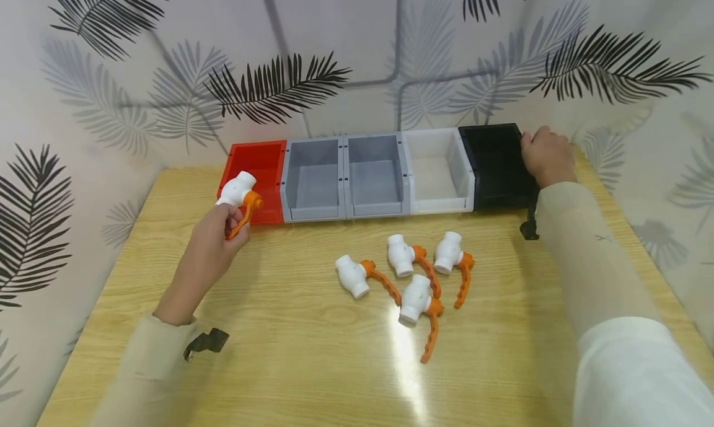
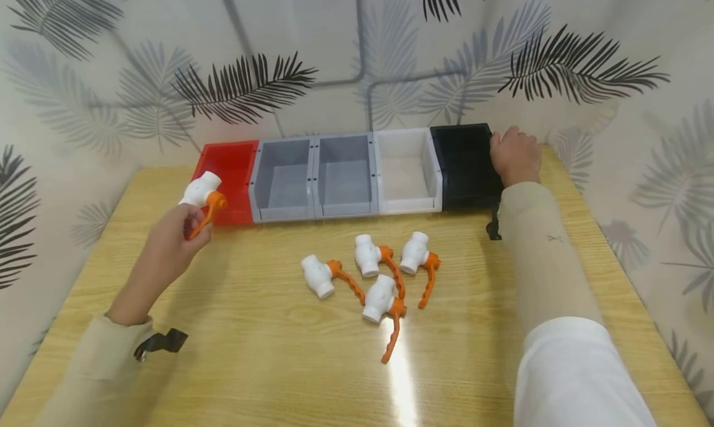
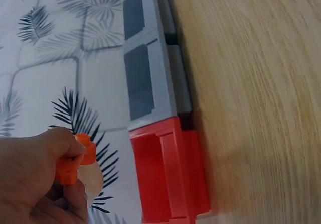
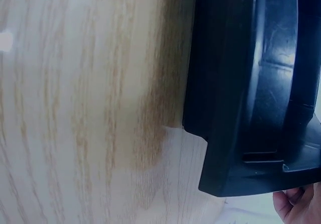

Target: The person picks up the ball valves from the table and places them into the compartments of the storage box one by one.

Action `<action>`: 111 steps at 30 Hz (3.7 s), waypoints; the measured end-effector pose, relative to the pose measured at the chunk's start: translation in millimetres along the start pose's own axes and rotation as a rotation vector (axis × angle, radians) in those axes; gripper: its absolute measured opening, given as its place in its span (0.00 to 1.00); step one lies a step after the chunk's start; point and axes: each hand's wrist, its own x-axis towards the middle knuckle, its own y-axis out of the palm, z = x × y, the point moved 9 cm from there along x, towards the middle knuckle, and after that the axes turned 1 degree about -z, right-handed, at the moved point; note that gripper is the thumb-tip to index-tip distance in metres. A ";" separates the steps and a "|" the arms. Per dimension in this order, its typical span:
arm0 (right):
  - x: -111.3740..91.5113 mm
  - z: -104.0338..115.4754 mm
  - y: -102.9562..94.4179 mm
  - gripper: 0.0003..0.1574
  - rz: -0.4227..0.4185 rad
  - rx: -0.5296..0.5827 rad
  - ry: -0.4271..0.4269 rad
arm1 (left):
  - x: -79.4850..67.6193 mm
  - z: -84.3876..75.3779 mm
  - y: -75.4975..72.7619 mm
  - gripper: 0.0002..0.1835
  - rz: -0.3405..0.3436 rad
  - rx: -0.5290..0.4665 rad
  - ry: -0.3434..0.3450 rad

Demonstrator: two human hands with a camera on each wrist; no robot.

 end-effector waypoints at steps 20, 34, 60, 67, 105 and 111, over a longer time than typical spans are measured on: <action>4.3 5.6 -0.6 0.38 0.018 -0.029 -0.036 | 63.1 58.1 38.5 0.10 0.149 0.014 -0.143; 0.3 -2.6 2.6 0.39 0.042 -0.037 0.004 | 84.0 78.0 79.5 0.12 0.247 0.158 -0.153; 1.8 -2.1 1.3 0.36 0.021 -0.007 -0.009 | 88.8 83.9 90.6 0.15 0.228 0.152 -0.259; 0.7 -1.4 0.1 0.36 0.017 -0.014 -0.010 | 89.1 86.5 93.7 0.15 0.248 0.133 -0.287; 1.7 -4.0 3.6 0.37 0.039 -0.013 -0.012 | 85.0 91.9 97.3 0.09 0.306 0.025 -0.389; 2.9 -1.0 0.4 0.37 0.035 -0.016 -0.016 | 85.0 94.1 97.0 0.08 0.304 0.068 -0.399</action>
